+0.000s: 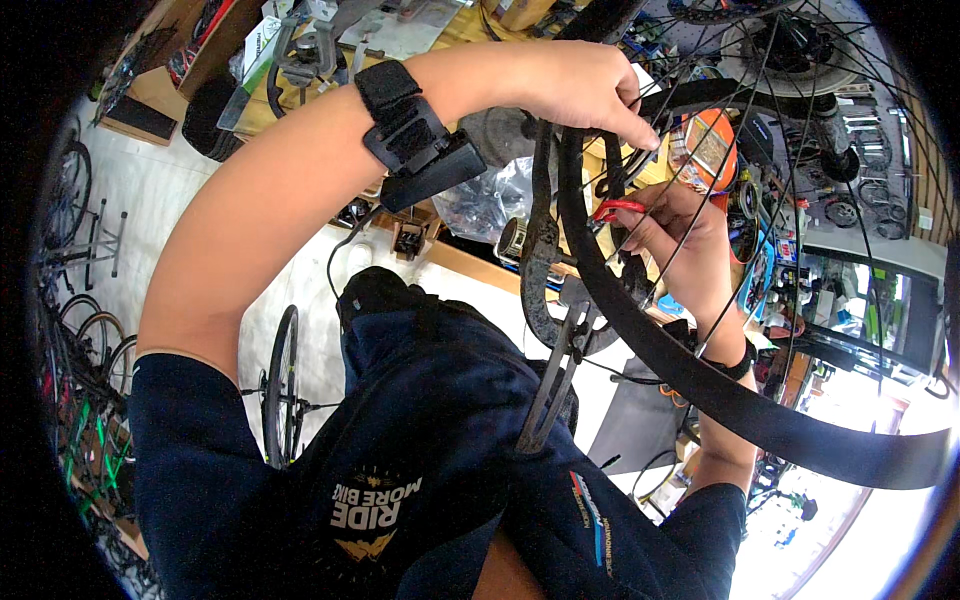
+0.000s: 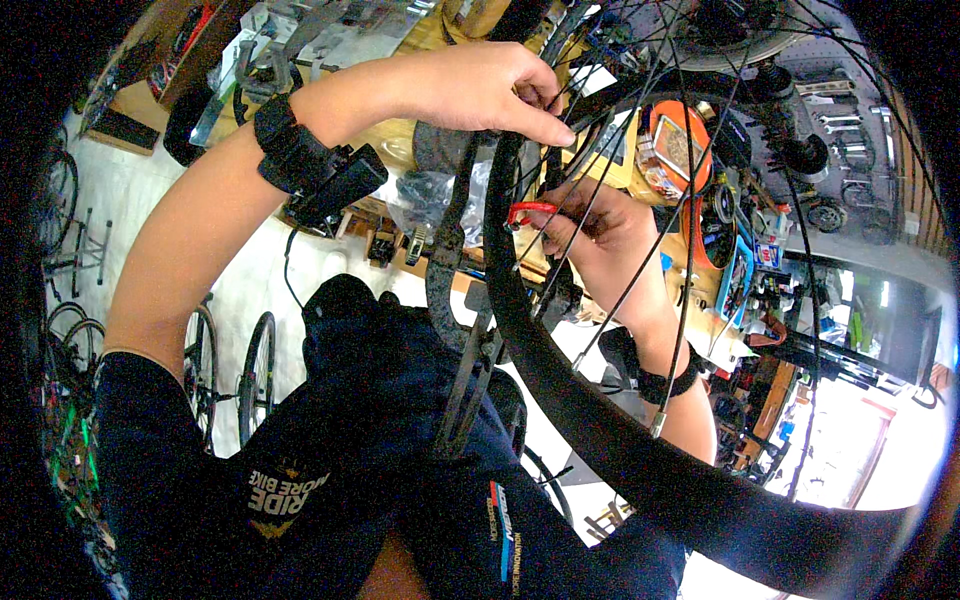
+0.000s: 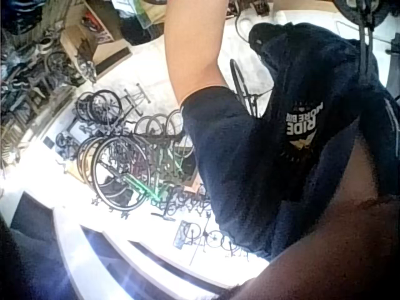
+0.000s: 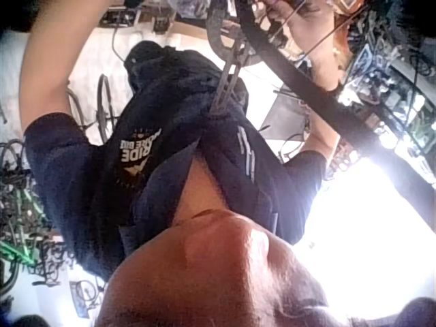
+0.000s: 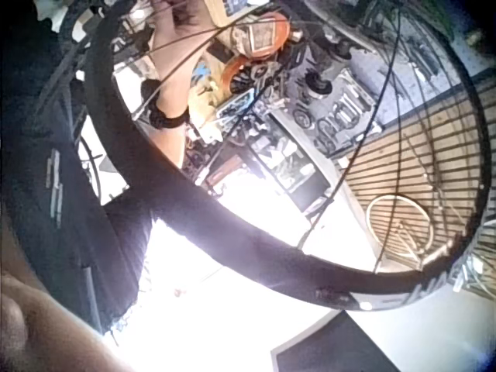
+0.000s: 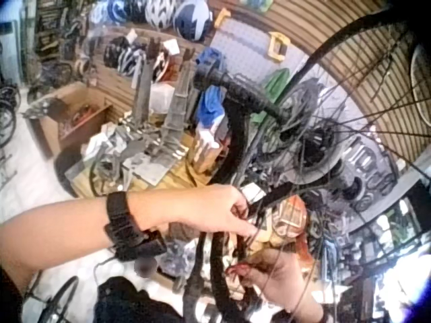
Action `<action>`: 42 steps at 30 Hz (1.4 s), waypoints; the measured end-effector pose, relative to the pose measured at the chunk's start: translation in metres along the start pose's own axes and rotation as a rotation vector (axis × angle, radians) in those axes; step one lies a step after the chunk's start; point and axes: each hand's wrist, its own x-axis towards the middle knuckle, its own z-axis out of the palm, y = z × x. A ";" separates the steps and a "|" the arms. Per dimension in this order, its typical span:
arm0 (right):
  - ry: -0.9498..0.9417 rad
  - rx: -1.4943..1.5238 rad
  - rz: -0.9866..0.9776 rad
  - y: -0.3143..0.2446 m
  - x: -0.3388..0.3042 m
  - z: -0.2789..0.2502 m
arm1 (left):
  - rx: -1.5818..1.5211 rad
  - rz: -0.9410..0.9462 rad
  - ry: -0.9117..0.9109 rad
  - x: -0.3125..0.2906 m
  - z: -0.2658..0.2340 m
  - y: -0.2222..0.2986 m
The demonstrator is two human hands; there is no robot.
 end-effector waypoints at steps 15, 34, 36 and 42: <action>0.460 -0.014 -0.170 -0.010 0.004 -0.023 | 0.092 -0.024 -0.032 -0.009 -0.004 0.022; 0.533 0.314 0.078 0.105 -0.063 -0.058 | -0.377 -0.002 0.105 -0.047 -0.065 0.096; 0.527 0.333 0.059 0.108 -0.064 -0.060 | -0.282 0.016 0.218 -0.047 -0.049 0.088; 0.529 0.320 0.111 0.111 -0.065 -0.059 | -0.048 0.401 0.494 -0.028 -0.003 0.043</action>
